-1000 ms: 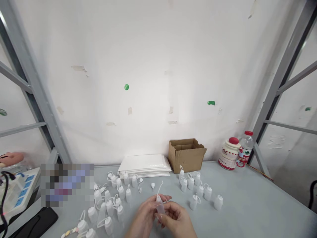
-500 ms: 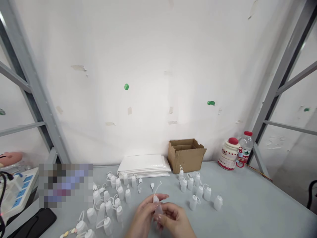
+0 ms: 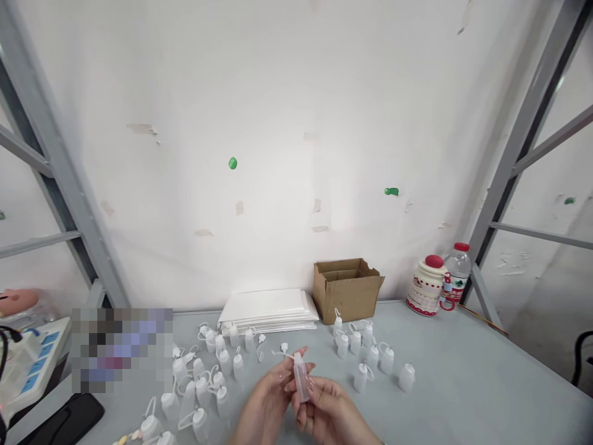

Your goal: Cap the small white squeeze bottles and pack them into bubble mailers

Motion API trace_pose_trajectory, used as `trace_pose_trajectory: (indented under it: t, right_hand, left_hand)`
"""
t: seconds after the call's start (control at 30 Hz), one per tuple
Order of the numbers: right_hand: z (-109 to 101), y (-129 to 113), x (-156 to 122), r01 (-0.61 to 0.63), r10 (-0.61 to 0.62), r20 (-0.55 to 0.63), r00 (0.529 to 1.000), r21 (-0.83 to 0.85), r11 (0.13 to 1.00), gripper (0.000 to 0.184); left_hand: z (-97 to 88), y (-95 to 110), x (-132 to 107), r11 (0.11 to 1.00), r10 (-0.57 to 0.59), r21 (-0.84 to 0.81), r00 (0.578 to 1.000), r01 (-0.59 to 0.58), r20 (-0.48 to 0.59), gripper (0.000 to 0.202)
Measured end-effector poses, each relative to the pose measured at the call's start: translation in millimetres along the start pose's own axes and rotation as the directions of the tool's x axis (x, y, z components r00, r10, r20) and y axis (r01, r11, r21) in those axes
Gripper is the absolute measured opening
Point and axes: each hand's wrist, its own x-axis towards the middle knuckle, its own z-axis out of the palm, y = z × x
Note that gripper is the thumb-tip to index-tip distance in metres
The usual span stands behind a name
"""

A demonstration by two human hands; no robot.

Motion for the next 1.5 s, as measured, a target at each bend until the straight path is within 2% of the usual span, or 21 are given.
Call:
trace_pose_trajectory:
  t: [0.13, 0.27, 0.53, 0.73, 0.93, 1.17, 1.5]
  right_hand:
    - [-1, -3, -1, -0.057, 0.043, 0.127, 0.991, 0.106, 0.993, 0.033]
    - [-2, 0, -1, -0.054, 0.030, 0.198, 0.980, 0.117, 0.992, 0.032]
    - [-4, 4, 2, -0.032, 0.024, 0.184, 0.983, 0.042, 0.999, 0.034]
    - [-6, 7, 4, 0.015, -0.011, 0.076, 0.997, -0.054, 0.998, 0.037]
    - [-4, 6, 3, 0.001, 0.003, 0.060, 0.998, -0.079, 0.997, 0.038]
    - [-7, 11, 4, -0.016, 0.014, 0.104, 0.994, 0.012, 1.000, 0.035]
    - [-5, 12, 3, -0.022, 0.002, 0.206, 0.979, 0.096, 0.995, 0.033]
  left_hand:
    - [0.6, -1, 2, 0.998, -0.048, -0.047, 0.998, 0.046, -0.043, 0.047]
    - [5.4, 1, 1, 0.990, -0.114, -0.092, 0.991, 0.106, -0.076, 0.041]
    - [14.1, 6, -2, 0.984, -0.143, -0.131, 0.972, 0.120, -0.186, 0.029]
    - [10.6, 4, 0, 0.990, -0.110, -0.101, 0.980, 0.094, -0.166, 0.029]
    - [9.0, 5, -3, 0.992, -0.114, -0.077, 0.983, 0.104, -0.143, 0.029]
    - [13.8, 5, -1, 0.980, -0.168, -0.139, 0.966, 0.142, -0.197, 0.025]
    - [29.3, 14, -9, 0.940, -0.257, -0.276, 0.950, 0.203, -0.176, 0.023]
